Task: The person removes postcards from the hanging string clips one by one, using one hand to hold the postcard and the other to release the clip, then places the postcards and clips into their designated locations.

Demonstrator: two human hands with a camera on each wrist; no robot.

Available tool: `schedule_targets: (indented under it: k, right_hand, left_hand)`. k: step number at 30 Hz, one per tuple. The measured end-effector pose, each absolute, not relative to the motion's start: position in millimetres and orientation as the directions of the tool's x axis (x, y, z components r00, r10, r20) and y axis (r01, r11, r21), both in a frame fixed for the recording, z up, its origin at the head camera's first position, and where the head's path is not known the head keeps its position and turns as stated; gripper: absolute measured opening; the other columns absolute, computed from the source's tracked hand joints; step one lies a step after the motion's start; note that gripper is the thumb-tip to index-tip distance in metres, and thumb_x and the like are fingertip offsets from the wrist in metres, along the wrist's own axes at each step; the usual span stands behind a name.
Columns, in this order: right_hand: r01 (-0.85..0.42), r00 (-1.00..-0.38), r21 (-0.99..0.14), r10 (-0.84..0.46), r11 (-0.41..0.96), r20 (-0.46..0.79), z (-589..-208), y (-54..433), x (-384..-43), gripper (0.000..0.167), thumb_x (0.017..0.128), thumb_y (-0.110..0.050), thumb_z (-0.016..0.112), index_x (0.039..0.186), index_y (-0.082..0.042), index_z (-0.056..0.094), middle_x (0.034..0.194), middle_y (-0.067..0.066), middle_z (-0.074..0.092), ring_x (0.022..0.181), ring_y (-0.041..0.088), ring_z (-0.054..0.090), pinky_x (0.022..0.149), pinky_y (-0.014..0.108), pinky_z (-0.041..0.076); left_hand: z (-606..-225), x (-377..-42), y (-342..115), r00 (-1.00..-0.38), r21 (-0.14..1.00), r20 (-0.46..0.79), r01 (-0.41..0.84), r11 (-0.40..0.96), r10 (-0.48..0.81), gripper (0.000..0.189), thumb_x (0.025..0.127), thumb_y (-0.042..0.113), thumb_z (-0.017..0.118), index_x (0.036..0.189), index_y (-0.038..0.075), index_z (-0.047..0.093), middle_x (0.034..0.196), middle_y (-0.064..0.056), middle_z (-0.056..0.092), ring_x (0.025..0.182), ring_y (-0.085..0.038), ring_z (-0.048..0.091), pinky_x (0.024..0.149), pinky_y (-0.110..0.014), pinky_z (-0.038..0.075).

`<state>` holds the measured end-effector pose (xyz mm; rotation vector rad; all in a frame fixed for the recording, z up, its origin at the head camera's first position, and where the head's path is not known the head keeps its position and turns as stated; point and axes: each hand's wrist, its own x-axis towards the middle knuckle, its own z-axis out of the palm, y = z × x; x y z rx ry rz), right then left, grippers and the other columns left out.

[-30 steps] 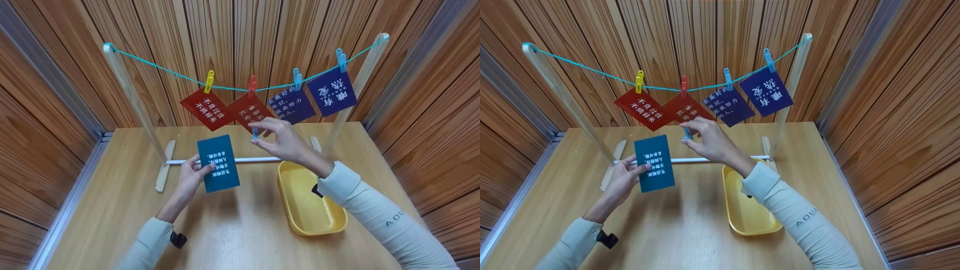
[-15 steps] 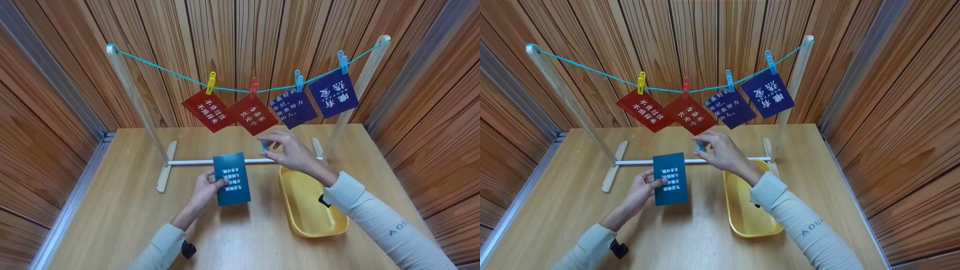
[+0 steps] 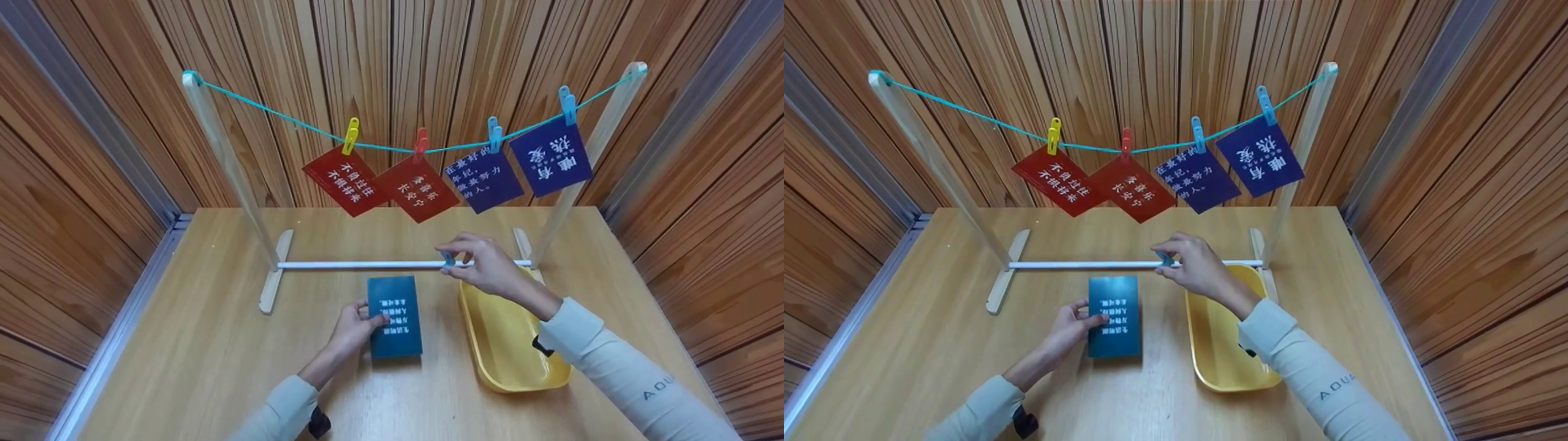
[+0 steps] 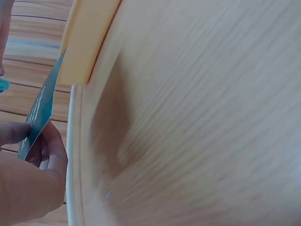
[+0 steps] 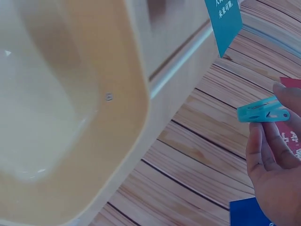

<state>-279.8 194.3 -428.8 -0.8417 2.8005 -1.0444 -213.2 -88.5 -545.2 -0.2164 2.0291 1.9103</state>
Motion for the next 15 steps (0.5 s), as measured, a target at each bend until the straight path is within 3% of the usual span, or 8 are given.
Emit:
schedule_targets:
  k: [6,15]
  right_hand:
    - [-0.423,-0.871,-0.625,-0.486,0.657,0.079,-441,205,-279,0.040,0.093,-0.019,0.081,0.133,-0.021,0.074,0.121,0.003,0.073,0.108,0.024,0.064,0.093,0.044,0.061]
    - [-0.365,-0.892,-0.642,-0.451,0.674,0.033,-455,211,-280,0.041,0.093,-0.020,0.081,0.133,-0.023,0.073,0.124,0.002,0.073,0.113,0.025,0.064,0.100,0.049,0.060]
  left_hand:
    - [-557,-209,-74,-0.927,0.940,-0.341,-0.334,0.071,0.154,0.050,0.102,0.012,0.068,0.146,-0.002,0.049,0.125,-0.018,0.076,0.115,-0.031,0.076,0.100,-0.049,0.062]
    - [-565,-201,-61,-0.925,0.943,-0.333,-0.324,0.080,0.184,0.046,0.101,0.013,0.069,0.143,0.000,0.052,0.123,-0.013,0.078,0.113,-0.026,0.077,0.101,-0.045,0.062]
